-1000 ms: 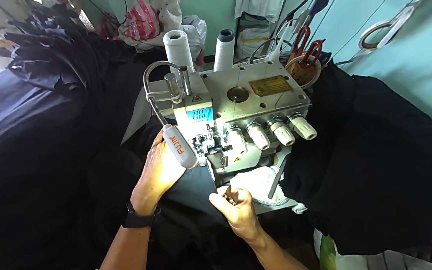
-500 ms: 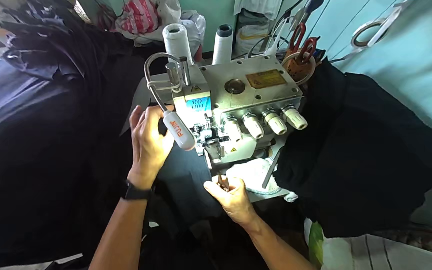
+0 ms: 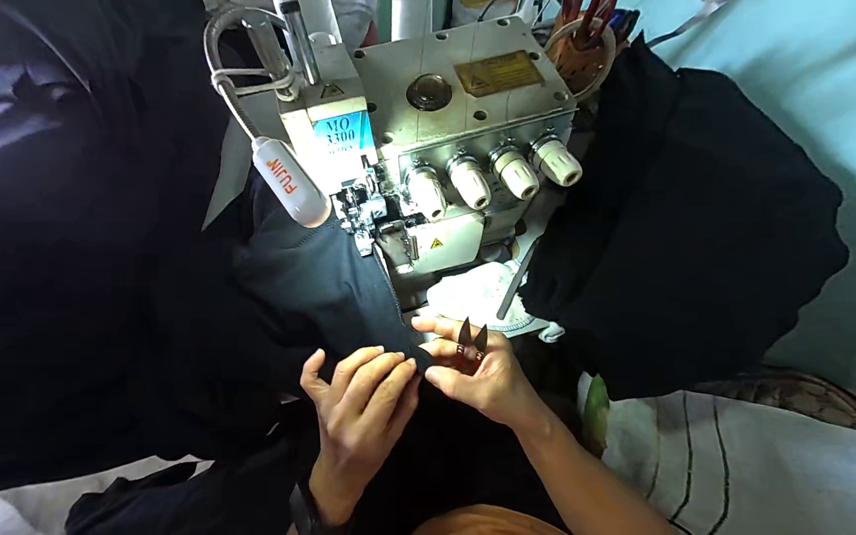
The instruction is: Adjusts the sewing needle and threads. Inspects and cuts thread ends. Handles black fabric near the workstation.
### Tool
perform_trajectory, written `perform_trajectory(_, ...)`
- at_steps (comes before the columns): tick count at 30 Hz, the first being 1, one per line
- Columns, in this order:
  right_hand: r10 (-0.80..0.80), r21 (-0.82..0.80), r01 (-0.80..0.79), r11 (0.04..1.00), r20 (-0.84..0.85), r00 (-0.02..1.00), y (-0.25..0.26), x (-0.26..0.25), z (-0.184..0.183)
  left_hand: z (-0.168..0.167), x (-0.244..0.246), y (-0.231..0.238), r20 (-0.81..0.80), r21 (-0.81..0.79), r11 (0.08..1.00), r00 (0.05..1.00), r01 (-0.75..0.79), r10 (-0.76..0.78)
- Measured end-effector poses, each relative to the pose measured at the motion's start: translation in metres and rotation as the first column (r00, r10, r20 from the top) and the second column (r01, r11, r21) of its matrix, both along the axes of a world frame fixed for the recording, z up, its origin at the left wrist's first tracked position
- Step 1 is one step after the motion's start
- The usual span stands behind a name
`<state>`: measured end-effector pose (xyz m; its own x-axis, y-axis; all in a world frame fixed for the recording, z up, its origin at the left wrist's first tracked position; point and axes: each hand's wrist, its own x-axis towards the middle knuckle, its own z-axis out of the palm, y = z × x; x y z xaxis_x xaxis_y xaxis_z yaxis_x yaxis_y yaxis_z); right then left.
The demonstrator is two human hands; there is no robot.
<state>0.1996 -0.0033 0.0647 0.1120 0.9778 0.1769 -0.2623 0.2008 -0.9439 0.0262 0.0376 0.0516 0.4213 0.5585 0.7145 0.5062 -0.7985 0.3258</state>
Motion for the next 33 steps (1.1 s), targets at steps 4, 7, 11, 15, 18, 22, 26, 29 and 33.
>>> perform_trajectory(4, 0.024, 0.125, -0.043, 0.991, 0.148, 0.989, 0.002, 0.000, -0.002, 0.000, 0.002, -0.002, -0.012, 0.039, 0.999, 1.000, -0.014, 0.014)
perform_trajectory(7, -0.082, 0.307, -0.071, 0.949, 0.460, 0.884, 0.012, 0.005, -0.004, -0.009, 0.003, -0.004, 0.072, 0.033, 0.999, 0.997, 0.021, -0.023)
perform_trajectory(11, -0.176, 0.428, -0.073, 0.901, 0.512, 0.841, 0.019, 0.002, 0.003, -0.036, -0.002, 0.015, 0.103, -0.010, 0.987, 0.982, -0.158, 0.159)
perform_trajectory(15, -0.206, 0.405, -0.055, 0.913, 0.572, 0.794, 0.023, -0.002, -0.013, -0.009, -0.024, 0.039, 0.107, 0.085, 0.981, 0.980, -0.177, 0.167)
perform_trajectory(18, -0.261, 0.395, 0.016, 0.919, 0.576, 0.775, 0.033, -0.005, -0.016, 0.014, -0.027, 0.046, -0.076, 0.161, 0.987, 0.996, -0.029, 0.042)
perform_trajectory(22, -0.302, 0.371, 0.121, 0.921, 0.479, 0.824, 0.059, -0.009, -0.008, 0.032, -0.022, 0.074, -0.148, 0.082, 0.997, 0.989, -0.001, 0.013)
perform_trajectory(26, -0.421, 0.419, 0.221, 0.881, 0.479, 0.771, 0.087, -0.009, -0.008, 0.048, -0.019, 0.105, -0.205, -0.149, 0.988, 0.977, 0.032, -0.062)
perform_trajectory(29, -0.512, 0.482, 0.248, 0.840, 0.556, 0.655, 0.099, -0.010, -0.009, 0.050, -0.023, 0.131, -0.164, -0.225, 0.971, 0.979, 0.080, -0.118)
perform_trajectory(33, -0.557, 0.505, 0.261, 0.823, 0.621, 0.552, 0.100, -0.012, -0.006, 0.054, -0.023, 0.151, -0.126, -0.233, 0.963, 0.978, 0.136, -0.169)
